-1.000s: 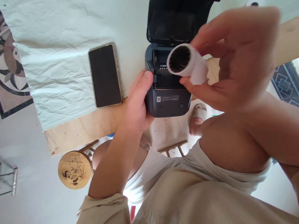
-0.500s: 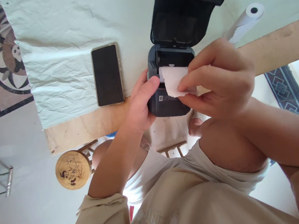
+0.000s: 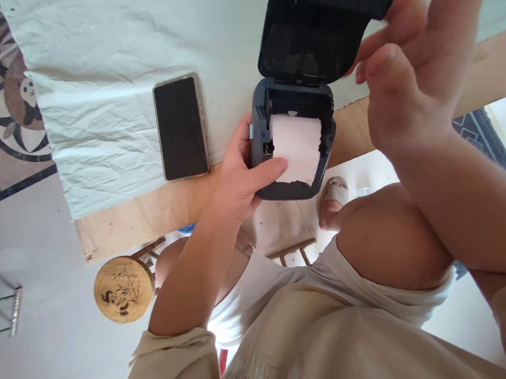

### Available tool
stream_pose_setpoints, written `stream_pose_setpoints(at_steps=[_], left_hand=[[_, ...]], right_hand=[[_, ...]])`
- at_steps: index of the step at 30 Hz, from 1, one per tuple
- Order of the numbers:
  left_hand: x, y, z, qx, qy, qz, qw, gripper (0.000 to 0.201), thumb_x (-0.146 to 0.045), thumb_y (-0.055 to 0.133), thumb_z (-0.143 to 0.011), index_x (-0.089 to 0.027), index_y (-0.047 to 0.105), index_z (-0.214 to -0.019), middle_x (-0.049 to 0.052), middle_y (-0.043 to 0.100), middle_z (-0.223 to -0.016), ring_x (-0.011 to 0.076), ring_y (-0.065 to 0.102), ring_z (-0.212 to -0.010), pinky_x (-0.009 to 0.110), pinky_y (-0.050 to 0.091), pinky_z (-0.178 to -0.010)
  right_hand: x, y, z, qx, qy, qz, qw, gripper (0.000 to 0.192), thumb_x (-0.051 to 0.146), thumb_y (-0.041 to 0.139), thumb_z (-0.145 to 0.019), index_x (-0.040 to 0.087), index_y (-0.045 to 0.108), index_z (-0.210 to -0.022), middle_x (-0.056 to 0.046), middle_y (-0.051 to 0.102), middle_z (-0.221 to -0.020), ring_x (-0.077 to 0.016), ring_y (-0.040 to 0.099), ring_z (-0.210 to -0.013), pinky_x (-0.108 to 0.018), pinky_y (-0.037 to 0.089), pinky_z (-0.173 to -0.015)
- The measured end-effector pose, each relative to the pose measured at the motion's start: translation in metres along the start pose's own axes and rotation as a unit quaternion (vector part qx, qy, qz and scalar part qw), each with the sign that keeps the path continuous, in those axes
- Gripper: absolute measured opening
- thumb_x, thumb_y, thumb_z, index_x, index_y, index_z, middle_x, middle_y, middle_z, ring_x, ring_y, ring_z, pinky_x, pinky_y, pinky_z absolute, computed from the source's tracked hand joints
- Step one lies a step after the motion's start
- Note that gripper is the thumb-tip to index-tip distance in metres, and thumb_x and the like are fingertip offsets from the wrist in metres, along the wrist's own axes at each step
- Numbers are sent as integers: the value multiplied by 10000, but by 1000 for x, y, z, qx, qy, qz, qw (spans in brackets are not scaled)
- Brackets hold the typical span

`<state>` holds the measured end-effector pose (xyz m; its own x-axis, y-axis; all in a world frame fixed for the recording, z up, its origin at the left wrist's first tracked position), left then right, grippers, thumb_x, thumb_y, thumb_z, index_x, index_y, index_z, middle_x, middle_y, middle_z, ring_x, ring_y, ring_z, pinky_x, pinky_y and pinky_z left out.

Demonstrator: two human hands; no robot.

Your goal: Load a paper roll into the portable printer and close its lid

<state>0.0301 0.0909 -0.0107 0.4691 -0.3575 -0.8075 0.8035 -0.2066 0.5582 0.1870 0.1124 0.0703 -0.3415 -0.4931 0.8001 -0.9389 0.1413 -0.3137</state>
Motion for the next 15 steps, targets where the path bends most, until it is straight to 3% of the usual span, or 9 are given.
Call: stream_pose_setpoints(at_steps=[2, 4, 6, 10, 13, 15], left_hand=[[1, 1, 0, 9, 0, 1, 1000, 469, -92, 717, -693, -210, 560, -1118, -16, 646, -896, 84, 637, -763, 177, 549, -654], [0, 2, 0, 19, 6, 1, 1000, 488, -92, 715, -699, -203, 545, -1143, -11, 642, -914, 80, 635, -774, 176, 546, -667], [-1, 2, 0, 19, 14, 0, 1000, 477, -93, 710, -704, -197, 540, -1137, -11, 638, -903, 78, 635, -774, 177, 543, -674], [-1, -2, 0, -9, 15, 6, 1000, 358, -82, 679, -708, -191, 549, -1023, -21, 630, -858, 85, 639, -737, 198, 549, -672], [-2, -4, 0, -20, 19, 9, 1000, 375, -86, 687, -696, -196, 540, -1023, -25, 622, -866, 94, 643, -748, 199, 548, -662], [-2, -4, 1, -23, 21, 11, 999, 398, -94, 697, -697, -204, 535, -1043, -29, 618, -865, 95, 643, -757, 192, 545, -657]], right_hand=[[-7, 3, -1, 21, 7, -38, 999, 567, 505, 501, -856, 213, 390, -1330, -12, 283, -1440, 9, 534, -846, -118, 429, -661], [-9, 4, -1, 39, -11, -43, 998, 520, 545, 503, -858, 197, 463, -1243, -13, 484, -1215, 34, 467, -759, -110, 382, -667], [-4, 8, 0, 72, -62, -24, 995, 443, 494, 552, -834, 184, 532, -1150, -28, 506, -1068, 21, 455, -835, -104, 344, -697], [5, 23, 8, 171, -143, 29, 975, 451, 369, 640, -736, 157, 528, -1118, -73, 427, -1127, -63, 431, -1103, -138, 381, -831], [5, 31, 14, 210, -142, 21, 967, 394, 373, 524, -797, 132, 526, -1109, -96, 385, -1179, -89, 390, -1203, -226, 370, -1080], [6, 32, 16, 201, -128, 8, 971, 367, 372, 470, -825, 144, 541, -1104, -89, 378, -1206, -87, 391, -1214, -233, 359, -1100]])
Point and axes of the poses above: each hand's wrist, its own z-axis away from the middle knuckle, its own y-axis out of the palm, x = y × z, the point moved 9 cm from there along -z, towards the middle knuckle
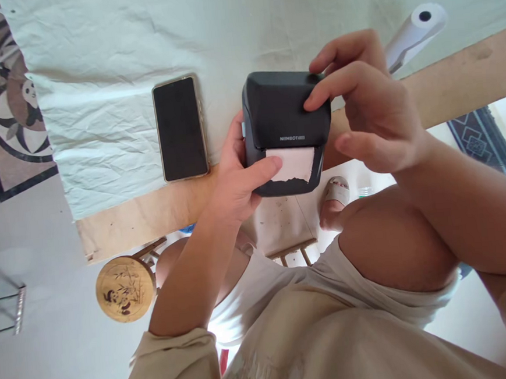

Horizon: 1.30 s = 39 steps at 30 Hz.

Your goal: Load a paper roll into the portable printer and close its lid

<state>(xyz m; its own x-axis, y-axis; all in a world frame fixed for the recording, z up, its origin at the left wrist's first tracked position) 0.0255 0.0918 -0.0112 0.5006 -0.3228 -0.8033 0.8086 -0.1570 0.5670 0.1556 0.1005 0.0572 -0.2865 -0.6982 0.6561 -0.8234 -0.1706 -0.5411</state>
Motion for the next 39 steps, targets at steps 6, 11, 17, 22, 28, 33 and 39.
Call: stream_pose_setpoints(at_steps=[6, 11, 17, 22, 28, 33, 39], left_hand=[[-4, 9, 5, 47, 4, -12, 999, 362, -260, 740, -729, -216, 567, -1044, -10, 623, -854, 89, 621, -691, 182, 517, -583], [1, 4, 4, 14, -26, -18, 999, 307, -384, 688, -789, -180, 599, -1000, 14, 619, -810, 80, 609, -634, 157, 489, -518], [4, 5, 3, 18, -25, -12, 999, 284, -311, 686, -777, -163, 581, -995, 0, 600, -789, 72, 597, -595, 161, 491, -493], [0, 10, 4, 35, 0, -2, 999, 293, -256, 665, -782, -167, 587, -1050, 5, 589, -769, 73, 587, -605, 151, 459, -501], [-1, 9, 6, 48, -12, -16, 999, 231, -237, 658, -781, -161, 604, -993, 8, 594, -774, 87, 593, -598, 168, 456, -503], [0, 9, 5, 49, -4, 7, 999, 222, -246, 663, -800, -167, 607, -999, 0, 612, -802, 67, 604, -622, 149, 474, -515], [5, 8, 0, 10, -33, 52, 998, 386, -447, 457, -921, -135, 644, -1049, 42, 666, -915, 156, 654, -1025, 199, 551, -742]], right_hand=[[-5, 12, 3, -11, 124, -62, 990, 524, 436, 494, -856, 214, 359, -1311, -55, 406, -1271, -54, 457, -1119, -163, 431, -931], [-8, 33, 7, 75, 183, -137, 971, 643, 494, 488, -878, 229, 141, -1351, -71, 363, -1290, 14, 456, -874, -95, 410, -673], [-6, 25, 6, 48, 145, -108, 982, 662, 471, 525, -846, 153, 209, -1333, -85, 375, -1307, -27, 475, -990, -148, 453, -781], [0, 22, 3, 23, 105, -93, 990, 640, 415, 562, -820, 113, 260, -1296, -100, 390, -1306, -103, 462, -1176, -277, 470, -1016], [1, 21, 3, 19, 108, -70, 991, 629, 463, 554, -819, 170, 259, -1290, -64, 399, -1291, -96, 484, -1167, -279, 497, -1035], [-5, 26, 6, 46, 124, -74, 988, 643, 436, 545, -838, 173, 215, -1324, -80, 379, -1317, -69, 490, -1114, -192, 504, -880], [-10, 19, 8, 15, 156, 23, 987, 623, 501, 508, -850, 171, 296, -1334, -66, 419, -1274, -54, 497, -1046, -203, 493, -894]])
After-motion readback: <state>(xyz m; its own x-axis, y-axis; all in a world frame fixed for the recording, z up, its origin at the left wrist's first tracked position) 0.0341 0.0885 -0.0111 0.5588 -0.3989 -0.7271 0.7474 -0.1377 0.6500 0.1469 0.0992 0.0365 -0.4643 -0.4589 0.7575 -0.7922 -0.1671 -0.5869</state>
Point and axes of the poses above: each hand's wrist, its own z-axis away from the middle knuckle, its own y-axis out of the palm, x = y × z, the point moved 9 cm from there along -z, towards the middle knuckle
